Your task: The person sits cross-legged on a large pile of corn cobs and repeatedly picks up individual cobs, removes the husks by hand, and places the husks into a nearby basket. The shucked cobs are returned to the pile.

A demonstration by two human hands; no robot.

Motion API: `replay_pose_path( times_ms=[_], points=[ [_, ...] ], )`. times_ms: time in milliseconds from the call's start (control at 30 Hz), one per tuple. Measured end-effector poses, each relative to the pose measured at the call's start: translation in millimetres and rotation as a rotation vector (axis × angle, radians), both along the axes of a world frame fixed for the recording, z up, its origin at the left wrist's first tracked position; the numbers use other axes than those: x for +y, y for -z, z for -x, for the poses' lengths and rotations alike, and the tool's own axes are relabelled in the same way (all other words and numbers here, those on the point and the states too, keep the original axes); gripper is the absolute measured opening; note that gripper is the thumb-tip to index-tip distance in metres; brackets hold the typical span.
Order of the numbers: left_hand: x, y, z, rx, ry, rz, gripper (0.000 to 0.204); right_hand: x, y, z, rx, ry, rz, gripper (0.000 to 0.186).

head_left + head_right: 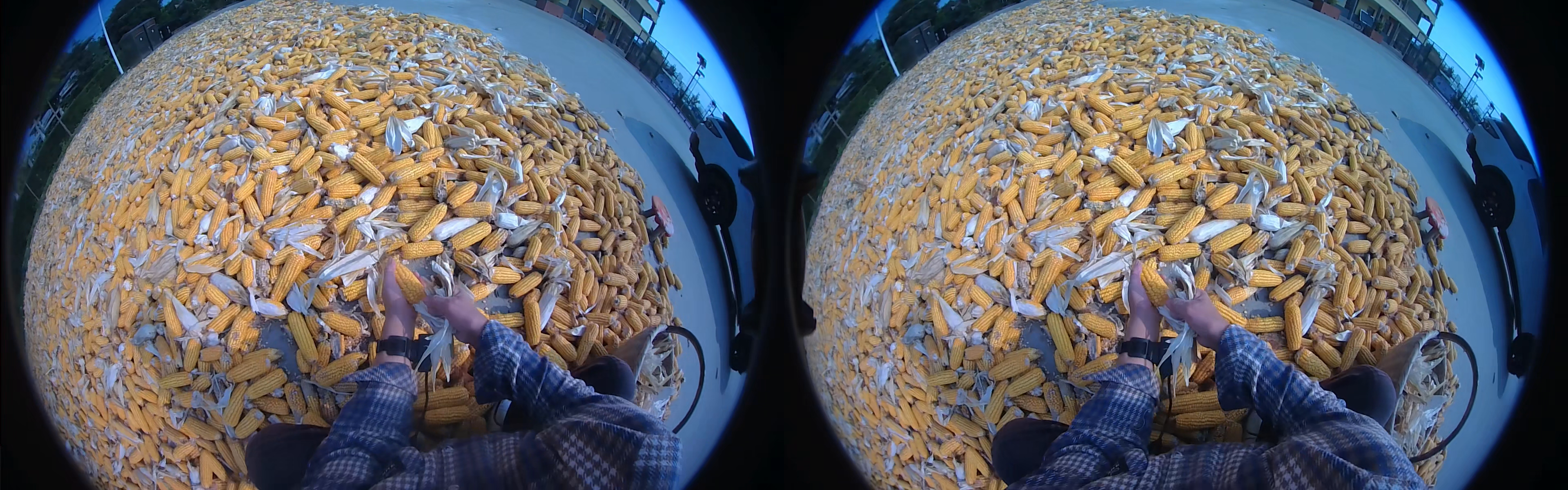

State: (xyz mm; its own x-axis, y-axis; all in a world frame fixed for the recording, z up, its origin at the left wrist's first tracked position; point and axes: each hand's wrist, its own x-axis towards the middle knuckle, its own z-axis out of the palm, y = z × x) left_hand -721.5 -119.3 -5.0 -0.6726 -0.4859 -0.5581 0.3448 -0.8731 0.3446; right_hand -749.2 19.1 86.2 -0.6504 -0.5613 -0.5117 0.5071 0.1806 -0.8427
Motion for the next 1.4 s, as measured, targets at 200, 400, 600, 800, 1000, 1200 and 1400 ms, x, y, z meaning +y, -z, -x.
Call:
replay_pose_path(
  times_ms=[200,400,600,800,1000,1200,1400],
  points=[
    [-1.2,-20.3,-0.7,0.208,0.117,0.073,0.050,3.6,18.2,7.5,0.458,-0.133,-0.108,0.083],
    [4.5,-26.6,8.7,0.089,0.024,0.246,0.038,9.2,30.9,6.2,0.163,-0.155,-0.115,0.049],
    [12.5,11.1,-3.4,0.458,0.108,-0.283,0.030,13.7,43.9,23.1,-0.287,0.213,0.131,0.026],
    [26.3,20.8,-8.6,-0.152,0.588,0.491,0.050,26.2,63.6,31.4,-0.195,0.030,-0.011,0.043],
    [27.7,7.1,-12.1,-0.105,0.264,0.438,0.045,20.2,79.2,9.2,0.252,-0.235,-0.279,0.039],
    [34.3,23.7,-10.0,-0.052,-0.005,0.280,0.031,12.7,106.0,-8.8,-0.041,-0.169,-0.116,0.026],
    [13.3,45.6,-11.0,-0.168,0.508,0.664,0.045,21.2,113.8,-17.4,0.273,-0.429,-0.448,0.032]
  ],
)
